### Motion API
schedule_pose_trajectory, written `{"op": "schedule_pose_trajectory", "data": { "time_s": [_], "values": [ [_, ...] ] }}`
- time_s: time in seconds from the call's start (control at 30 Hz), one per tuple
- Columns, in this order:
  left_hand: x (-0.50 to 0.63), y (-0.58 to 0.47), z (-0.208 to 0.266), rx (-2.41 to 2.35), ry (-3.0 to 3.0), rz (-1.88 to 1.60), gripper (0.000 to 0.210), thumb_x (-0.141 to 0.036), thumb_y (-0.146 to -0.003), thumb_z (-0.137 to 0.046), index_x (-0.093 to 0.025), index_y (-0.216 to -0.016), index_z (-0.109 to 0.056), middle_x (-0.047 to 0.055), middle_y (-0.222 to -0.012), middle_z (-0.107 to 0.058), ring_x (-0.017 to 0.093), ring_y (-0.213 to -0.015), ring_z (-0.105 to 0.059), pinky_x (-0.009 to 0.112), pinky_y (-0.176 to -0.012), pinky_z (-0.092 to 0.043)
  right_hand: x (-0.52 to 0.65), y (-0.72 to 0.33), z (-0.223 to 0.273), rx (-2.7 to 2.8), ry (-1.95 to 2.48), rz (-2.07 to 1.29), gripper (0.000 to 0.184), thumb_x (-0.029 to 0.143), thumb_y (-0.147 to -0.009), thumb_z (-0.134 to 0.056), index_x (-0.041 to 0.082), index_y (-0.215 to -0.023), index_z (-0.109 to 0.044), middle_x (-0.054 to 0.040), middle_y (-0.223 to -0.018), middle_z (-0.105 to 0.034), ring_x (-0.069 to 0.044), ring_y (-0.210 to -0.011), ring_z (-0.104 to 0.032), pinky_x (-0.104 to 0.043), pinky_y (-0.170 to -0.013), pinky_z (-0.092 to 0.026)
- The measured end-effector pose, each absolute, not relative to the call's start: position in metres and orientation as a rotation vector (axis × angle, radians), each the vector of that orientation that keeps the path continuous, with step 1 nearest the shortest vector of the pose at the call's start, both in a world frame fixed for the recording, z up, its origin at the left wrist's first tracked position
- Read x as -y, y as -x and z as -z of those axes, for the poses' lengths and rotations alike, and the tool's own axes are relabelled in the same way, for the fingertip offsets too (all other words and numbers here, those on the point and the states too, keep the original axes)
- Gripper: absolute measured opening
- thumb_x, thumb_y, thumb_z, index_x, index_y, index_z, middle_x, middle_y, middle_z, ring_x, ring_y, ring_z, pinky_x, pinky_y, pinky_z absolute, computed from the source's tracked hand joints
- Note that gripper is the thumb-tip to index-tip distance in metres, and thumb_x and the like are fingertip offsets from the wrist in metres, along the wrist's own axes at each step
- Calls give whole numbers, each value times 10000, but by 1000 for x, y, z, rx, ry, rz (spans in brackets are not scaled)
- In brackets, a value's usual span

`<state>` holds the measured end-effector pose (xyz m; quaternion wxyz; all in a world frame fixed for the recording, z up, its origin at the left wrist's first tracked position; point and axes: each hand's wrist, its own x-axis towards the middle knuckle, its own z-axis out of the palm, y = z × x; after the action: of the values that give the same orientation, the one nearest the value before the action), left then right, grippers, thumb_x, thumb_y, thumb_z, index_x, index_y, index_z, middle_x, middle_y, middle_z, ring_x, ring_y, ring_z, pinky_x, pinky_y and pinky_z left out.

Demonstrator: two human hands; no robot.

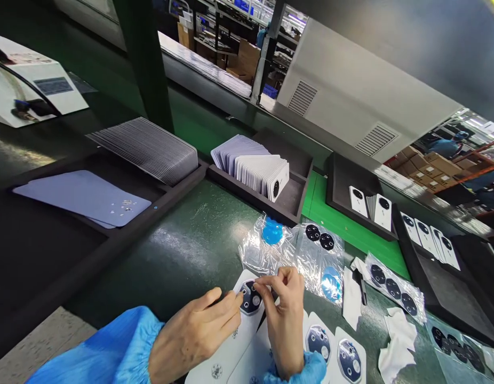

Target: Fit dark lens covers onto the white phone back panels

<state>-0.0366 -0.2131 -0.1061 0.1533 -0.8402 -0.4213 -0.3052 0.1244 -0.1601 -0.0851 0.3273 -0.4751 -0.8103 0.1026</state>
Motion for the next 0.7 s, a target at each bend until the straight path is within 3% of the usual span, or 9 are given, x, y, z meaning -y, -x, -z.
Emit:
{"op": "schedule_pose_trajectory", "data": {
  "time_s": [0.17, 0.33, 0.5, 0.7],
  "values": [
    [213, 36, 108, 1200, 2411, 840, 516, -43, -1002, -202, -150, -821, -673, 18, -930, -732, 137, -980, -550, 331, -865, -342, 164, -121, 89, 2230, 1153, -90, 192, 65, -892, -532, 194, -767, -601, -18, -809, -434, -180, -739, -399, -276, -623, -346],
    [212, 36, 110, 1194, 2418, 843, 495, -50, -1000, -217, -149, -834, -673, 17, -950, -726, 142, -975, -546, 335, -865, -340, 162, -121, 88, 2240, 1175, -101, 171, 116, -900, -549, 206, -771, -616, -25, -822, -432, -189, -763, -400, -268, -624, -363],
    [213, 37, 110, 1192, 2415, 819, 468, -32, -983, -238, -142, -832, -667, 33, -941, -716, 154, -997, -540, 347, -880, -331, 165, -119, 87, 2271, 1120, 19, 292, 198, -973, -420, 189, -744, -600, -22, -765, -428, -175, -700, -374, -275, -597, -328],
    [213, 36, 111, 1184, 2411, 829, 470, -36, -988, -231, -142, -831, -662, 33, -950, -714, 154, -991, -544, 350, -874, -329, 165, -118, 89, 2224, 1164, 27, 307, 205, -977, -412, 190, -746, -614, -24, -773, -429, -176, -719, -385, -273, -609, -335]
  ]
}}
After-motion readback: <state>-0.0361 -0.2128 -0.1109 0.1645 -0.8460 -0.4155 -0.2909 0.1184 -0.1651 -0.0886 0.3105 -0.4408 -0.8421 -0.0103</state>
